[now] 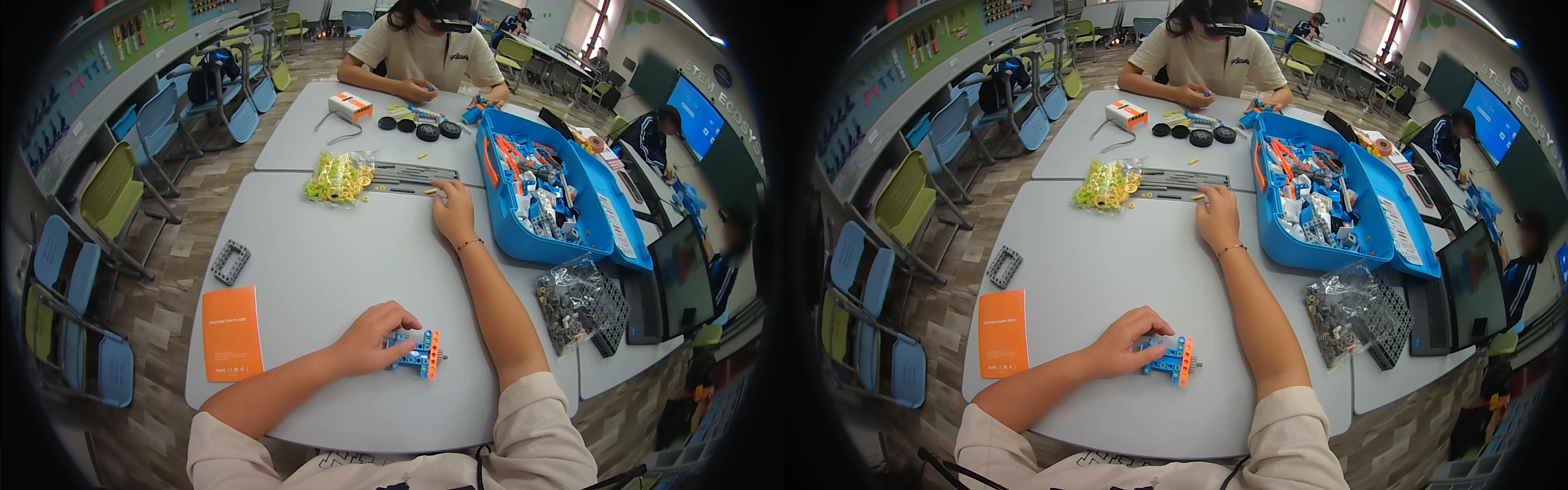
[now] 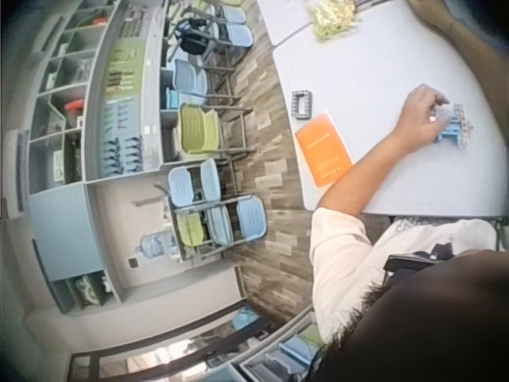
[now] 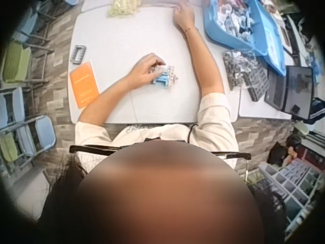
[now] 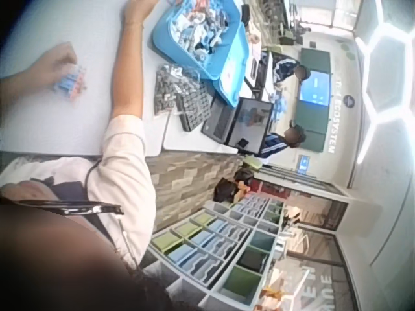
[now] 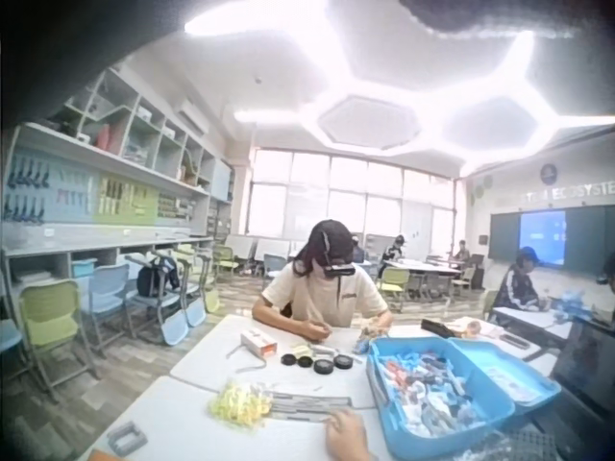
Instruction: The person assembles a small Lego model by connecting blue and orange pieces on a table. They retrieve additional pieces from a blue bin, attach them to the structure, and occasionally reference a laptop screen for guidance.
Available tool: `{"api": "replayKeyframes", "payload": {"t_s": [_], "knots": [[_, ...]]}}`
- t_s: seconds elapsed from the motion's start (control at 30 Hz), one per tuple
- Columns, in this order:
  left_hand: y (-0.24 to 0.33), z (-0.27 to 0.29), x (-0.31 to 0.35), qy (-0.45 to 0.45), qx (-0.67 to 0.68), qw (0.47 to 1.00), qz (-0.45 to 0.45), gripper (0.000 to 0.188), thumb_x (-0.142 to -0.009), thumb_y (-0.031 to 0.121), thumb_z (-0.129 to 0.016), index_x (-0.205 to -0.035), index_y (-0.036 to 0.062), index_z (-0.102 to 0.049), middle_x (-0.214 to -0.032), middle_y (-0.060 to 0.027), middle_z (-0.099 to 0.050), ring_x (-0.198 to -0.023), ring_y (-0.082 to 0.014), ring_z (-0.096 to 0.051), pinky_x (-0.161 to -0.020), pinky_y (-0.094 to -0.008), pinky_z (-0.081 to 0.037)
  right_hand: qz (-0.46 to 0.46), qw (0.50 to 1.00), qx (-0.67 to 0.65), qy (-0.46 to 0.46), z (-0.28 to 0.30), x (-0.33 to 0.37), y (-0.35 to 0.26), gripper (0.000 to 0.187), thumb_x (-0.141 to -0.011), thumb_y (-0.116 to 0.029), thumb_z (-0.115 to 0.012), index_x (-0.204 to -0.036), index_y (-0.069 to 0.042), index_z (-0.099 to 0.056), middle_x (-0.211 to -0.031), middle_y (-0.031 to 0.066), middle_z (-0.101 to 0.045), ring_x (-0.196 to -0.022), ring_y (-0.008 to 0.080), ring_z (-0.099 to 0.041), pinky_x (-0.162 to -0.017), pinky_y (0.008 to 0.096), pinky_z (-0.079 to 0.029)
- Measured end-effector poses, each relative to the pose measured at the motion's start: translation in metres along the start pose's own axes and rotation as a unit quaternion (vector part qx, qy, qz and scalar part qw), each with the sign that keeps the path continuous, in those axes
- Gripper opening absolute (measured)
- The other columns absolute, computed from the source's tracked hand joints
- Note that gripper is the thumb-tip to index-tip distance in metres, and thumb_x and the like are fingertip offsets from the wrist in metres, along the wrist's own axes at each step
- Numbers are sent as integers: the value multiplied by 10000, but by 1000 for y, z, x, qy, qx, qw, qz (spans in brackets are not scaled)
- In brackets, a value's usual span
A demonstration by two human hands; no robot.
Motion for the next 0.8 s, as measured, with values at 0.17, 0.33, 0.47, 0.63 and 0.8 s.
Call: {"api": "replayKeyframes", "payload": {"t_s": [0.17,0.33,0.47,0.63,0.8], "knots": [[0,14,0,-111,-64,984,-122,682,-679,306,-811,-1212,45,-474,-1171,-127,-471,-1077,-274,-480,-930,-356,-414,-26,993,50,-104,-13,-16,22,141,-789,-99,-605,-876,-89,-716,-969,87,-644,-954,296,-573,-827,401,-491],[-3,17,0,-139,-46,987,-61,663,-649,240,-822,-1195,48,-499,-1152,-124,-492,-1071,-288,-484,-948,-382,-402,-64,986,47,-149,-12,-23,29,120,-796,-156,-612,-833,-90,-706,-964,83,-642,-997,298,-559,-845,402,-480],[-3,16,-2,-135,-50,987,-63,594,-651,214,-810,-1156,50,-545,-1074,-108,-547,-1028,-286,-513,-916,-379,-420,-88,977,101,-165,-15,-25,27,142,-809,-202,-607,-808,-91,-694,-983,87,-636,-1014,299,-551,-864,411,-468],[-3,14,0,-105,-39,993,-45,586,-681,212,-791,-1187,40,-552,-1030,-112,-587,-970,-284,-563,-875,-366,-452,-71,981,108,-145,-16,-22,26,147,-826,-205,-616,-821,-75,-685,-951,113,-648,-966,307,-572,-841,420,-464],[-3,14,0,-73,-7,996,-49,446,-761,252,-754,-1145,86,-601,-1020,-100,-601,-948,-255,-587,-816,-345,-477,-77,975,107,-178,-16,-23,26,142,-839,-219,-613,-861,-101,-690,-937,98,-663,-956,304,-579,-862,418,-456]]}}
Point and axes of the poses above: each hand's wrist, its own x-axis away from the middle knuckle, its own z-axis out of the back of the hand, y = z × x, the point moved 1 cm from there along -x, towards the middle knuckle
